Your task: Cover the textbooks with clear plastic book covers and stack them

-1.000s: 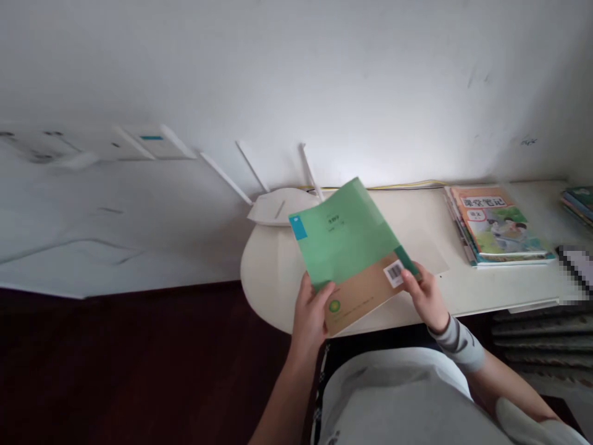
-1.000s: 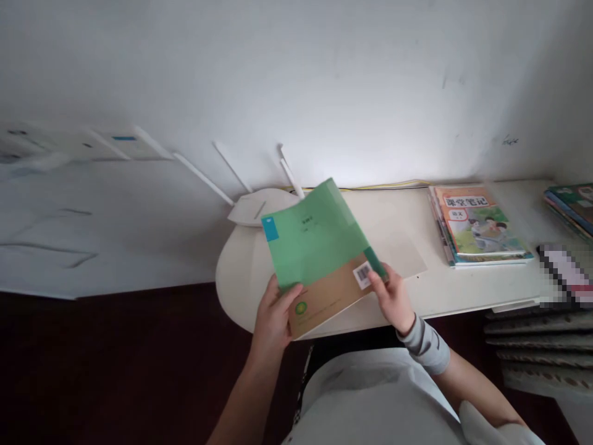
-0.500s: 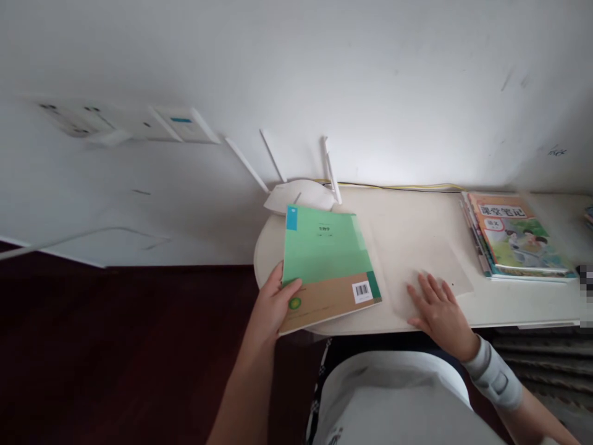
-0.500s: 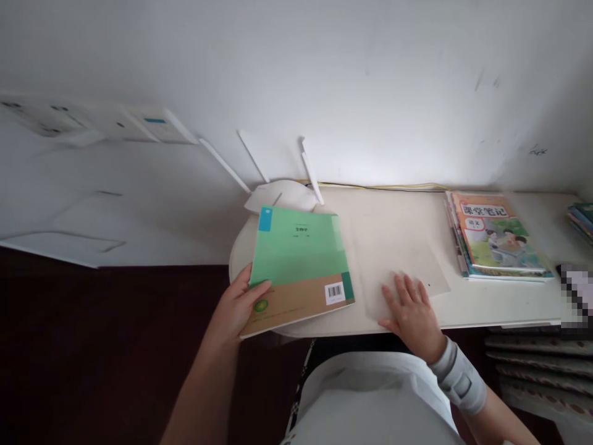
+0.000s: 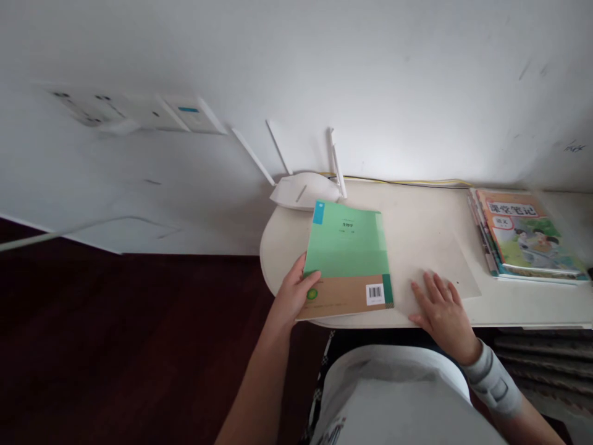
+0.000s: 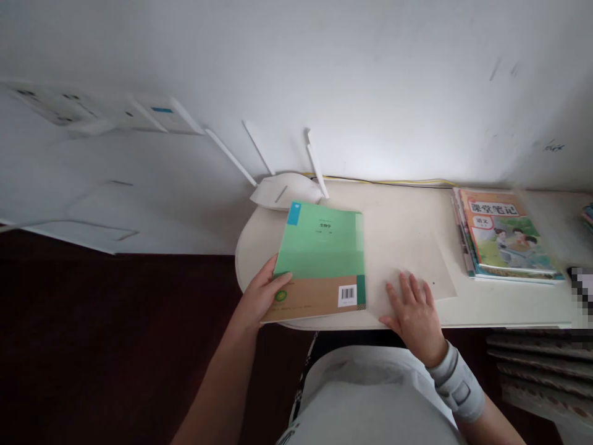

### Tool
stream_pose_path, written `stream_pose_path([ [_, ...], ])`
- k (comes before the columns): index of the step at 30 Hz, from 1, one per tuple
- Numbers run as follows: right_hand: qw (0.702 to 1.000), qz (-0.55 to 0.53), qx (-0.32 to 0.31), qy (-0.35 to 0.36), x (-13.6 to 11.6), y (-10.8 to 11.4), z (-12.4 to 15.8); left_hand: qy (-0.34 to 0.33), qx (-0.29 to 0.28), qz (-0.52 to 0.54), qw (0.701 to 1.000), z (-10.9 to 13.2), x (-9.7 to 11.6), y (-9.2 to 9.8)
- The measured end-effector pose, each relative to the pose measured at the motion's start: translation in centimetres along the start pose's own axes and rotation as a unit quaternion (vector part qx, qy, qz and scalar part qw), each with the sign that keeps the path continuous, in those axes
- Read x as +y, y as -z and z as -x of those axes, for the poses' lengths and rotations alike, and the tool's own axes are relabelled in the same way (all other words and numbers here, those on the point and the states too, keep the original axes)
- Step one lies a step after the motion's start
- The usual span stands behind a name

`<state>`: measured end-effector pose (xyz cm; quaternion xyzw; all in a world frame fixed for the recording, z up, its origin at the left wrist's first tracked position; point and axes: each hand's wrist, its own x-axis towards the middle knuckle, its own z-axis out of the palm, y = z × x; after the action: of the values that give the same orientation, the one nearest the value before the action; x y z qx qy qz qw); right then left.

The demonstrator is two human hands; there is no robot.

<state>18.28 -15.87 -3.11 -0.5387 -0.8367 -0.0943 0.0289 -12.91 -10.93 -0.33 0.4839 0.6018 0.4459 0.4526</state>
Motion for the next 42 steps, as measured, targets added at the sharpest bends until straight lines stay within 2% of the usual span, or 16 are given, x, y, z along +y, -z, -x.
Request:
stream_pose_path([
  [4, 1.0, 0.0, 0.004, 0.003, 0.0, -0.1, 0.0, -0.015, 0.034, -0.091, 0.995, 0.4, -0.8, -0.1],
  [8, 1.0, 0.003, 0.004, 0.006, 0.1, -0.2, 0.0, -0.004, 0.064, -0.139, 0.988, 0.8, -0.7, -0.1],
  [14, 1.0, 0.005, 0.015, 0.009, 0.1, -0.2, 0.0, 0.023, 0.032, -0.182, 0.983, -0.1, -0.3, 1.0],
  [21, 1.0, 0.004, 0.001, 0.006, 0.0, 0.2, 0.0, 0.012, 0.069, -0.206, 0.976, -0.3, -0.8, 1.1],
  [26, 1.0, 0.0, 0.006, -0.006, -0.3, 0.7, -0.2, -0.012, 0.071, -0.256, 0.964, 0.1, -1.5, 0.7],
  [29, 0.999, -0.021, 0.032, 0.019, -1.6, 1.1, -1.0, -0.026, 0.085, -0.283, 0.955, 0.1, -1.5, 0.7],
  [32, 0.991, -0.078, 0.05, 0.1, -3.8, 1.5, -2.7, -0.029, 0.082, -0.292, 0.953, 0.1, -1.4, 0.7],
  [35, 0.979, -0.124, 0.057, 0.153, -6.3, 2.0, -5.5, -0.02, 0.092, -0.261, 0.961, 0.2, -1.3, 0.5],
  [39, 0.972, -0.13, 0.018, 0.194, -9.1, 2.8, -9.0, -0.013, 0.121, -0.188, 0.975, 0.6, -1.5, 0.6],
  [42, 0.972, -0.12, -0.028, 0.203, -10.1, 3.4, -10.3, -0.012, 0.136, -0.143, 0.98, 0.7, -2.1, 1.0],
])
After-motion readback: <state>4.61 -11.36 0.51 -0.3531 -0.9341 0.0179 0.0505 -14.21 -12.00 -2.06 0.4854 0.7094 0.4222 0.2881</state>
